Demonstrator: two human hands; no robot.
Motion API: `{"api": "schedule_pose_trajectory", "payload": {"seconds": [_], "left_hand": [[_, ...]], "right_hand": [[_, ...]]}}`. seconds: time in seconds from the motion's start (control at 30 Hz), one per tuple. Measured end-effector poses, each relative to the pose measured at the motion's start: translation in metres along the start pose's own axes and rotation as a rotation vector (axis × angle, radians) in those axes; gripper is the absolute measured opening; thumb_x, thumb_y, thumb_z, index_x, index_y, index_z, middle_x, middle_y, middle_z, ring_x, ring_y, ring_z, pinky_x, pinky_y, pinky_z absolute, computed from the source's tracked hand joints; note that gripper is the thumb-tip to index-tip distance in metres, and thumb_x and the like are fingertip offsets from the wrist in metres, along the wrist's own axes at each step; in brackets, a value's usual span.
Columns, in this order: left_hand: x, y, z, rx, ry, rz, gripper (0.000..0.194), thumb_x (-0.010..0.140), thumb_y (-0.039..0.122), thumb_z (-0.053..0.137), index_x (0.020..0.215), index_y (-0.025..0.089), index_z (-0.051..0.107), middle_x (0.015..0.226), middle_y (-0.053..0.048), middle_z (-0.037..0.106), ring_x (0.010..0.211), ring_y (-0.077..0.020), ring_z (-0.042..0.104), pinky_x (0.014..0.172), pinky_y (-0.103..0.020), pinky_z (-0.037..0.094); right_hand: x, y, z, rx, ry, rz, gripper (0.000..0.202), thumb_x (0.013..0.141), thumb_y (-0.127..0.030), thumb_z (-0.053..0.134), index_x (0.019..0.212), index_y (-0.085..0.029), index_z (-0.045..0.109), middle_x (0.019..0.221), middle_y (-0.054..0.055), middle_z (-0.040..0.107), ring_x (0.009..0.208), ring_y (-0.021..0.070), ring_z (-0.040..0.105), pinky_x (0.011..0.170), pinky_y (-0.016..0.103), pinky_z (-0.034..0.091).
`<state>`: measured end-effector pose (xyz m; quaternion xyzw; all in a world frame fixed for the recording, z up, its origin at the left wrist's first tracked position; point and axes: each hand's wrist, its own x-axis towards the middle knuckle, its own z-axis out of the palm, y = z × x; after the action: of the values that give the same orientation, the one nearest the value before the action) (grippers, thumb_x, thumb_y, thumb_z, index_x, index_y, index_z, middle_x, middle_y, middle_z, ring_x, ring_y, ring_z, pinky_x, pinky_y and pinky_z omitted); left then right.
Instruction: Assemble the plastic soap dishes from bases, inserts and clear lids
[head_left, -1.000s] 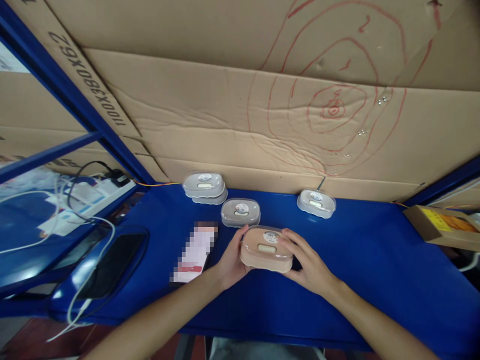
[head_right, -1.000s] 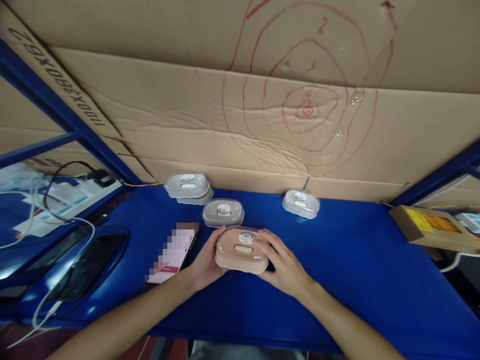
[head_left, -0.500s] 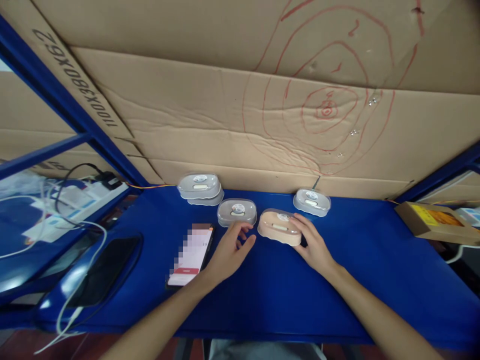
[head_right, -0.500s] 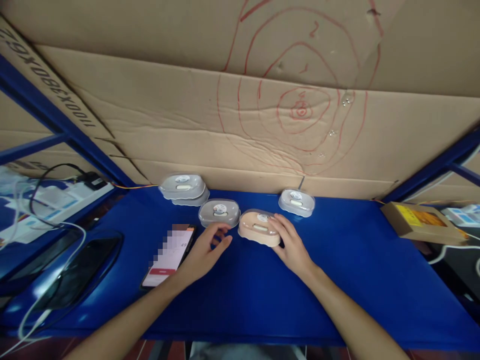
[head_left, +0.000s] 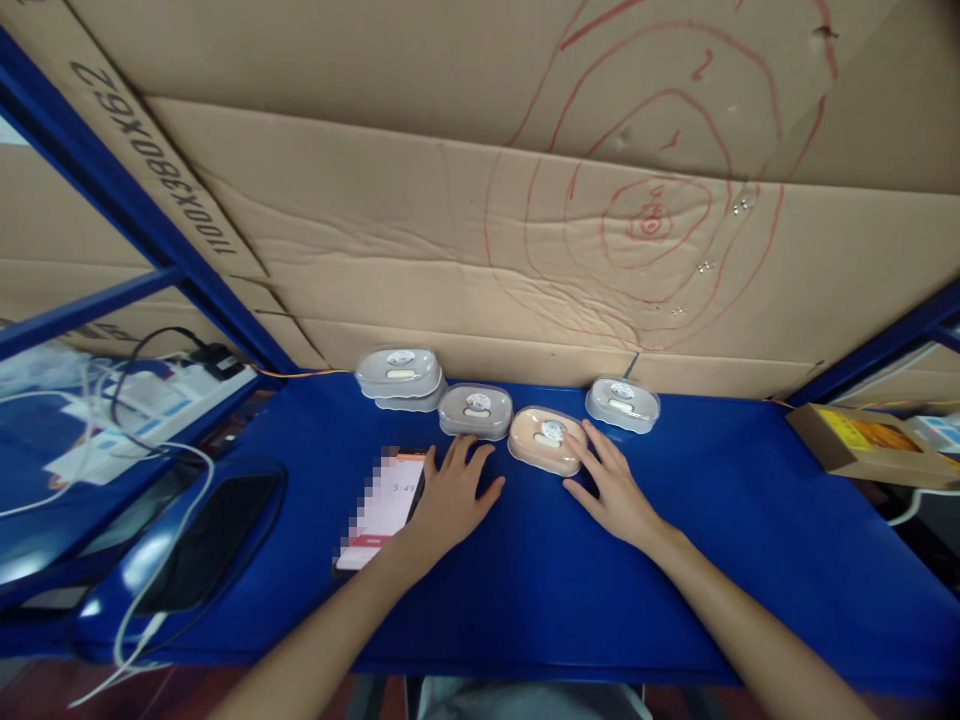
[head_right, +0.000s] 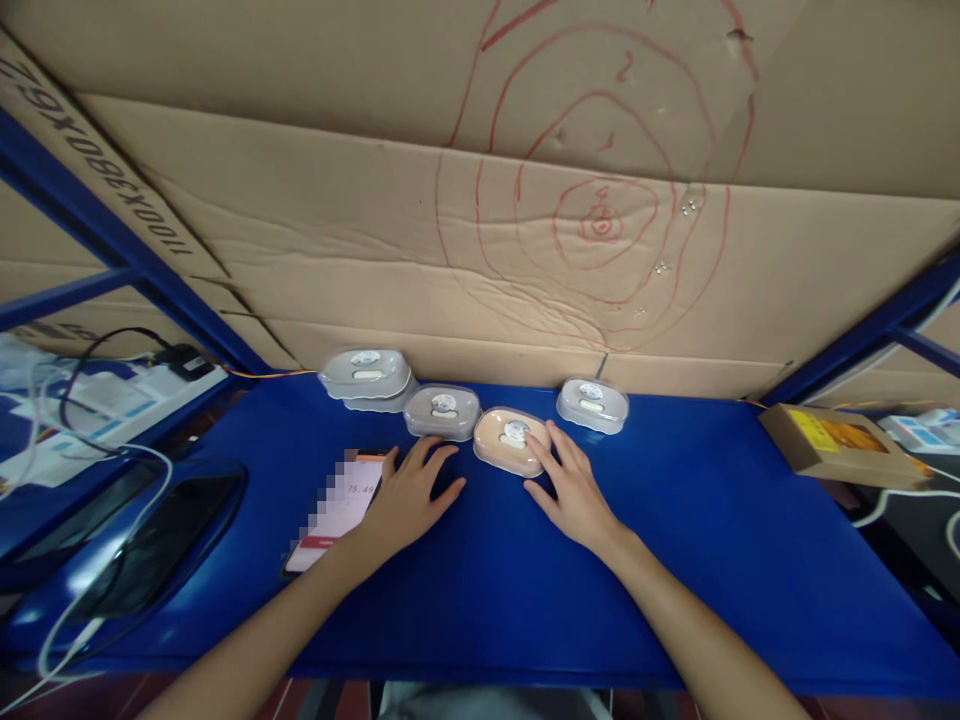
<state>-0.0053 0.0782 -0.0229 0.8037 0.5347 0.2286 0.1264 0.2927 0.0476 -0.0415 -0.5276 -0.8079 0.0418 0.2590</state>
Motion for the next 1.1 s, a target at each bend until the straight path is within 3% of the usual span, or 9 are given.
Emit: {"api": "schedule_pose_trajectory", "payload": {"seconds": [0.2,0.37,0.5,0.67,0.8,0.93,1.03,1.1], "left_hand": [[0.0,-0.008,0.012,-0.026,-0.079,0.001,0.046,0.101,0.036,0.06,0.146,0.025,0.059,0.166,-0.019,0.047,0.157,-0.0467,0.034,0.122,-0.08,0.017],[-0.002,-0.002,0.006,-0.099,-0.099,0.056,0.048,0.101,0.033,0.057,0.148,0.023,0.059,0.164,-0.021,0.048,0.154,-0.0454,0.039,0.124,-0.077,0.013],[-0.005,0.02,-0.001,-0.229,-0.2,0.229,0.043,0.101,0.035,0.06,0.143,0.029,0.066,0.153,-0.014,0.061,0.144,-0.0364,0.053,0.127,-0.061,0.025],[0.008,0.057,0.011,-0.416,-0.237,0.34,0.044,0.097,0.045,0.069,0.138,0.031,0.071,0.162,-0.012,0.055,0.154,-0.0424,0.041,0.131,-0.062,0.005],[0.037,0.067,0.023,-0.546,-0.191,0.256,0.05,0.094,0.057,0.07,0.133,0.026,0.074,0.161,-0.016,0.054,0.158,-0.0473,0.03,0.129,-0.064,-0.006],[0.05,0.061,0.021,-0.681,-0.158,0.095,0.054,0.087,0.062,0.076,0.125,0.024,0.076,0.159,-0.016,0.055,0.16,-0.0483,0.021,0.129,-0.062,-0.013],[0.039,0.057,0.018,-0.83,-0.205,-0.021,0.058,0.079,0.06,0.085,0.126,0.026,0.075,0.155,-0.014,0.058,0.157,-0.0451,0.029,0.133,-0.059,0.0],[0.028,0.056,0.018,-0.966,-0.266,-0.11,0.065,0.081,0.06,0.085,0.134,0.027,0.07,0.148,-0.014,0.061,0.146,-0.0411,0.047,0.13,-0.059,0.022]], "right_hand": [[0.013,0.013,0.007,-0.146,0.07,0.096,0.063,0.109,-0.042,0.05,0.168,-0.035,0.03,0.176,0.016,0.028,0.156,0.0394,0.04,0.117,0.064,0.043],[0.026,0.053,-0.009,-0.24,0.126,0.167,0.085,0.101,-0.062,0.058,0.171,-0.029,0.023,0.177,0.018,0.024,0.161,0.0446,0.027,0.122,0.07,0.029],[0.024,0.078,-0.022,-0.296,0.128,0.212,0.076,0.103,-0.059,0.053,0.168,-0.027,0.03,0.169,0.019,0.04,0.157,0.0447,0.033,0.12,0.073,0.026],[0.017,0.077,-0.031,-0.336,0.113,0.218,0.054,0.104,-0.047,0.052,0.155,-0.028,0.051,0.158,0.017,0.053,0.145,0.04,0.046,0.117,0.066,0.032],[0.012,0.075,-0.04,-0.351,0.133,0.241,0.056,0.099,-0.054,0.061,0.146,-0.025,0.057,0.137,0.019,0.062,0.131,0.0406,0.055,0.112,0.067,0.036],[0.008,0.079,-0.045,-0.32,0.128,0.222,0.069,0.097,-0.06,0.061,0.155,-0.025,0.047,0.153,0.023,0.05,0.14,0.0446,0.05,0.106,0.069,0.043],[0.007,0.068,-0.042,-0.273,0.102,0.187,0.067,0.097,-0.059,0.062,0.153,-0.025,0.049,0.151,0.023,0.054,0.136,0.0451,0.055,0.098,0.064,0.051],[0.006,0.051,-0.037,-0.234,0.072,0.132,0.067,0.095,-0.058,0.068,0.152,-0.026,0.052,0.152,0.021,0.055,0.136,0.0428,0.057,0.101,0.061,0.052]]}}
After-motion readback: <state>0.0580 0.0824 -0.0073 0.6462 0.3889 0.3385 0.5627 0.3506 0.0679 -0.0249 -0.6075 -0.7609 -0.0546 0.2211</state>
